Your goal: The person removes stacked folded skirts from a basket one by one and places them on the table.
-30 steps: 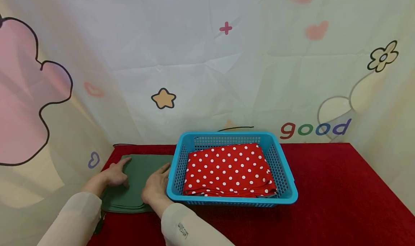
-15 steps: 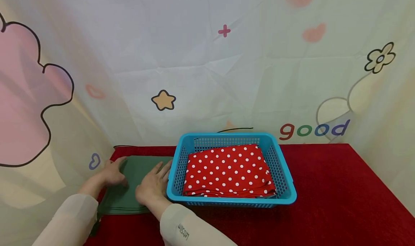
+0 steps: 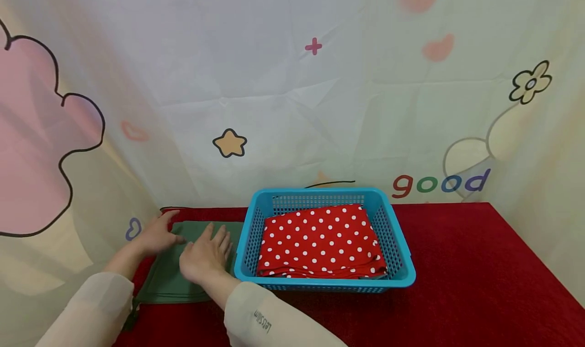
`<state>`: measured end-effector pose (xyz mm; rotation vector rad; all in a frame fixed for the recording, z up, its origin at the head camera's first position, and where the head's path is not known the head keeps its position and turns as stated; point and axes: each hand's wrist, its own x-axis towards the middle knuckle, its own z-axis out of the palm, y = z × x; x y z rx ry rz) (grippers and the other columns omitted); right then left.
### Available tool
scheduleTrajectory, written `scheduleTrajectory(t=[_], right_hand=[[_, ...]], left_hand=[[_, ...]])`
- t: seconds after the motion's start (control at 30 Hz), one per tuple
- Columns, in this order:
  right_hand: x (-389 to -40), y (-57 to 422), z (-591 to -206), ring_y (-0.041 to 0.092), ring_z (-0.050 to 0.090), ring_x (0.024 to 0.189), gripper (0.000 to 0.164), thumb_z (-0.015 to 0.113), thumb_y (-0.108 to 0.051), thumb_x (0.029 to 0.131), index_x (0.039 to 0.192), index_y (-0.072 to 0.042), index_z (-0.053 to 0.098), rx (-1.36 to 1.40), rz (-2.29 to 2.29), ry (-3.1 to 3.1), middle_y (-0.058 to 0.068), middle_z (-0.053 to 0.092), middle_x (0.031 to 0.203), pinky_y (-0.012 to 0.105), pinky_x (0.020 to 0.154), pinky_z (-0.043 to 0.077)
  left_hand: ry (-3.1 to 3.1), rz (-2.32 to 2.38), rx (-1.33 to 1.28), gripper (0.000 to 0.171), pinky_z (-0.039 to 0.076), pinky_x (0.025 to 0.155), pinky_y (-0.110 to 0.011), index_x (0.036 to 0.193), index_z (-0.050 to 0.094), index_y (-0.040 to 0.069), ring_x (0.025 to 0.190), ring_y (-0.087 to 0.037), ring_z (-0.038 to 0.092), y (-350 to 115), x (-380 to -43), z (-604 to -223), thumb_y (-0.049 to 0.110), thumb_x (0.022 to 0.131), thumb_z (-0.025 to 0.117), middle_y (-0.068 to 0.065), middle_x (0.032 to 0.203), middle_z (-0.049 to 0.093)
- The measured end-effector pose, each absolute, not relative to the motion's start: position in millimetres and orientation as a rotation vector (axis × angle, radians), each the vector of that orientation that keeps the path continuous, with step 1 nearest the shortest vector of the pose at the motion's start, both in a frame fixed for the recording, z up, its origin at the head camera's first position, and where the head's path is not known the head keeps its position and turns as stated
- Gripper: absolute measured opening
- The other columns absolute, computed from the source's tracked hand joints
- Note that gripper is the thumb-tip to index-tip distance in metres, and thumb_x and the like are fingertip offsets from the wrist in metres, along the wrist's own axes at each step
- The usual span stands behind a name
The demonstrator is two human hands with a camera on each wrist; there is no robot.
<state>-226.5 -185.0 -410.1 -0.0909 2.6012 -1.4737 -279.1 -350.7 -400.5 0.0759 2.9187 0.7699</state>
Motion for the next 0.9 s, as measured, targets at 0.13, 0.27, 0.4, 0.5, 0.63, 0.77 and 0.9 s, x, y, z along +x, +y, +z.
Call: scheduleTrajectory(t=[0.13,0.27,0.4,0.5,0.63,0.77,0.9], right_hand=[[-229,-182,-400,0.039,0.014,0.159,0.068,0.052,-0.035,0.106,0.163,-0.007,0.028,-0.129,-1.514,2.58,0.015,0.018,0.171,0.057,0.13,0.016],[-230,-178,-388,0.037,0.017,0.158,0.071,0.051,-0.041,0.105,0.163,-0.008,0.028,-0.164,-1.549,2.554,0.014,0.019,0.171,0.056,0.129,0.02],[-232,-170,-375,0.034,0.022,0.156,0.074,0.05,-0.047,0.105,0.163,-0.008,0.027,-0.197,-1.563,2.542,0.012,0.023,0.169,0.052,0.127,0.026],[-236,-164,-367,0.033,0.028,0.152,0.075,0.049,-0.049,0.105,0.163,-0.008,0.027,-0.219,-1.563,2.543,0.012,0.028,0.165,0.05,0.124,0.033],[-242,-154,-359,0.031,0.031,0.15,0.075,0.049,-0.052,0.104,0.163,-0.012,0.027,-0.217,-1.565,2.523,0.01,0.031,0.164,0.051,0.121,0.038],[-245,-143,-352,0.032,0.032,0.15,0.071,0.049,-0.052,0.104,0.162,-0.015,0.031,-0.215,-1.564,2.512,0.01,0.032,0.164,0.055,0.119,0.04],[-249,-130,-344,0.034,0.037,0.147,0.068,0.051,-0.05,0.105,0.161,-0.015,0.034,-0.236,-1.548,2.53,0.011,0.037,0.161,0.058,0.115,0.043]], left_hand=[[2.92,0.809,0.106,0.081,0.05,0.098,-0.067,0.157,0.023,-0.012,0.131,-0.061,0.045,-348,-279,-392,0.02,0.097,0.066,-0.047,0.145,0.039],[2.904,0.856,0.114,0.075,0.05,0.099,-0.067,0.157,0.021,-0.013,0.131,-0.06,0.047,-343,-279,-384,0.02,0.102,0.059,-0.046,0.145,0.042],[2.896,0.906,0.132,0.072,0.047,0.103,-0.069,0.158,0.021,-0.011,0.133,-0.059,0.047,-335,-278,-375,0.021,0.104,0.055,-0.043,0.146,0.044],[2.884,0.943,0.141,0.072,0.046,0.105,-0.069,0.16,0.02,-0.008,0.135,-0.057,0.048,-329,-276,-369,0.024,0.105,0.054,-0.04,0.148,0.046],[2.879,0.953,0.159,0.071,0.048,0.104,-0.067,0.161,0.021,-0.005,0.134,-0.055,0.05,-322,-273,-362,0.029,0.107,0.053,-0.038,0.149,0.047],[2.874,0.951,0.17,0.074,0.048,0.105,-0.066,0.161,0.021,-0.003,0.133,-0.054,0.052,-317,-273,-358,0.037,0.108,0.053,-0.037,0.149,0.048],[2.833,1.0,0.167,0.078,0.052,0.102,-0.061,0.163,0.019,0.0,0.13,-0.049,0.056,-311,-274,-354,0.043,0.107,0.053,-0.034,0.15,0.049]])
